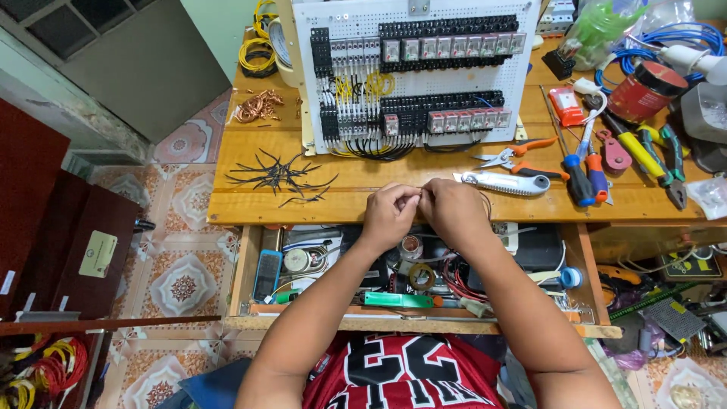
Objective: Preparing electrical wires by stripping insulation and twisting ends for panel installation
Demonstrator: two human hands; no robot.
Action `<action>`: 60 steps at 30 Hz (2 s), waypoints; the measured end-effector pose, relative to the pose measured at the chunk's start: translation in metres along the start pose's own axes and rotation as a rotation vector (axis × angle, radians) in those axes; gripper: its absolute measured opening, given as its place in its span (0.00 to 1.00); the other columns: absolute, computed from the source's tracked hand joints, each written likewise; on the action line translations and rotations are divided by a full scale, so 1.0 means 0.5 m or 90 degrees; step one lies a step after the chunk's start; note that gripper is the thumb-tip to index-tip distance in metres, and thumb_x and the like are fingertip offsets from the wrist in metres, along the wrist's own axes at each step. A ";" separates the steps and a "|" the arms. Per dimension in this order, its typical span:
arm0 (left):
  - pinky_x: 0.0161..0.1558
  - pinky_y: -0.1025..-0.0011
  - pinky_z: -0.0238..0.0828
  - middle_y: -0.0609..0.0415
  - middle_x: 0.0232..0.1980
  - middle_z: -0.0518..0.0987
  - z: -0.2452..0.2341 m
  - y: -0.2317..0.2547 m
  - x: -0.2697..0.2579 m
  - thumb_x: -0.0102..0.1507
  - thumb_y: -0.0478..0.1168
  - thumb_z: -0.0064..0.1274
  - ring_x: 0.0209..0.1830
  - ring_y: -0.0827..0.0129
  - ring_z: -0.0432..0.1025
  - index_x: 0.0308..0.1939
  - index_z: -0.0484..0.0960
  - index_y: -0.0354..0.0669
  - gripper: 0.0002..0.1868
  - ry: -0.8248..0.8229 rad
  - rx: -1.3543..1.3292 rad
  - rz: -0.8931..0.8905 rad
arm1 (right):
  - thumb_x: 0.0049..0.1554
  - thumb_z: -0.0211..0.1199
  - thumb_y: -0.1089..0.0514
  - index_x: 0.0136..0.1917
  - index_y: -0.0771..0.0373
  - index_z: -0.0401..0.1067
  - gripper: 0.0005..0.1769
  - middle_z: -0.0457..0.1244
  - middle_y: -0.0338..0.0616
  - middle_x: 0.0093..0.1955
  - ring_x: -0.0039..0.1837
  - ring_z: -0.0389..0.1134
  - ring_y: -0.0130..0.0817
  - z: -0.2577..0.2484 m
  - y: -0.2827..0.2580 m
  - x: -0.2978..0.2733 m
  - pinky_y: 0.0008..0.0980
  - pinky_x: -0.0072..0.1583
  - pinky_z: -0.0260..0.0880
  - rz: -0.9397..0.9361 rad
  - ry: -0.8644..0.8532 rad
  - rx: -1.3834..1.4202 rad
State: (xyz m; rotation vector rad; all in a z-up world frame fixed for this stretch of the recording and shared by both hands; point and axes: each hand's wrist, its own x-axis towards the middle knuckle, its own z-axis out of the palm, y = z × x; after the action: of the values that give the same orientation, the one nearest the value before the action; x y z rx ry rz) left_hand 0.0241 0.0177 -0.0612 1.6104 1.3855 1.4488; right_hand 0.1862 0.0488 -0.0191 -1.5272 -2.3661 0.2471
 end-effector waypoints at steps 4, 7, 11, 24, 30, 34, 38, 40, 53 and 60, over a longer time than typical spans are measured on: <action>0.27 0.69 0.71 0.48 0.28 0.77 0.003 0.009 -0.003 0.60 0.32 0.57 0.26 0.62 0.75 0.41 0.88 0.42 0.07 0.014 0.005 0.039 | 0.60 0.58 0.46 0.48 0.54 0.79 0.14 0.70 0.46 0.38 0.46 0.75 0.51 0.017 0.007 0.002 0.50 0.47 0.75 -0.003 0.023 -0.002; 0.26 0.69 0.70 0.48 0.29 0.77 0.003 0.016 -0.005 0.60 0.31 0.56 0.25 0.61 0.74 0.41 0.87 0.41 0.07 0.042 0.005 0.055 | 0.58 0.60 0.48 0.45 0.52 0.78 0.11 0.68 0.43 0.35 0.43 0.74 0.49 0.025 0.003 0.006 0.46 0.45 0.74 -0.016 0.084 0.017; 0.26 0.73 0.69 0.49 0.30 0.77 -0.009 0.036 0.000 0.62 0.30 0.55 0.25 0.66 0.73 0.41 0.87 0.42 0.07 0.063 -0.030 0.068 | 0.55 0.63 0.54 0.39 0.51 0.75 0.03 0.64 0.40 0.32 0.41 0.73 0.45 0.028 -0.002 0.011 0.40 0.43 0.72 -0.073 0.185 0.081; 0.36 0.74 0.74 0.51 0.32 0.79 -0.032 0.016 0.020 0.65 0.31 0.56 0.34 0.74 0.73 0.41 0.88 0.42 0.06 -0.011 -0.191 0.068 | 0.55 0.67 0.56 0.41 0.52 0.79 0.01 0.63 0.33 0.25 0.31 0.63 0.26 0.027 0.010 0.015 0.27 0.38 0.64 0.045 0.086 0.436; 0.39 0.74 0.76 0.52 0.32 0.79 -0.030 0.023 0.017 0.66 0.31 0.56 0.37 0.78 0.72 0.40 0.88 0.42 0.06 -0.035 -0.254 0.045 | 0.55 0.67 0.59 0.42 0.55 0.79 0.01 0.61 0.37 0.24 0.30 0.59 0.24 0.018 0.012 0.023 0.26 0.35 0.61 0.039 0.051 0.479; 0.42 0.76 0.76 0.57 0.33 0.78 -0.028 0.015 0.016 0.68 0.31 0.53 0.39 0.81 0.70 0.42 0.87 0.39 0.07 -0.025 -0.313 0.004 | 0.57 0.63 0.61 0.41 0.58 0.79 0.05 0.62 0.36 0.22 0.29 0.59 0.20 -0.049 -0.033 0.011 0.21 0.35 0.60 0.050 0.004 0.581; 0.36 0.79 0.75 0.55 0.31 0.79 -0.023 0.005 0.018 0.69 0.30 0.52 0.32 0.82 0.69 0.42 0.85 0.36 0.06 -0.020 -0.368 -0.007 | 0.60 0.60 0.65 0.46 0.63 0.79 0.06 0.65 0.41 0.25 0.29 0.63 0.24 -0.048 -0.026 0.009 0.23 0.36 0.64 -0.013 0.019 0.615; 0.36 0.80 0.76 0.55 0.32 0.79 -0.026 0.003 0.018 0.69 0.30 0.52 0.32 0.82 0.71 0.42 0.85 0.35 0.06 -0.009 -0.387 -0.017 | 0.61 0.60 0.65 0.47 0.64 0.79 0.06 0.65 0.42 0.25 0.29 0.64 0.25 -0.041 -0.018 0.012 0.24 0.36 0.65 -0.032 0.035 0.612; 0.40 0.82 0.69 0.57 0.35 0.77 -0.067 -0.007 0.029 0.71 0.39 0.50 0.35 0.82 0.69 0.42 0.79 0.39 0.07 -0.078 -0.465 -0.023 | 0.66 0.53 0.62 0.38 0.61 0.72 0.15 0.63 0.40 0.22 0.28 0.63 0.30 -0.032 0.016 0.017 0.27 0.39 0.65 -0.122 0.045 0.597; 0.33 0.80 0.72 0.54 0.34 0.75 -0.071 -0.023 0.026 0.71 0.38 0.50 0.29 0.70 0.76 0.45 0.76 0.39 0.06 -0.093 -0.609 -0.090 | 0.56 0.71 0.64 0.55 0.61 0.78 0.12 0.68 0.49 0.38 0.33 0.64 0.34 -0.052 -0.010 0.013 0.29 0.38 0.67 -0.132 0.089 0.592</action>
State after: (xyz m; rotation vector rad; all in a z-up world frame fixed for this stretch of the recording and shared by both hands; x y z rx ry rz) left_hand -0.0143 0.0254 -0.0576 0.9372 0.5312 1.5160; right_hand 0.1888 0.0520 0.0081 -0.8095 -1.8289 0.9792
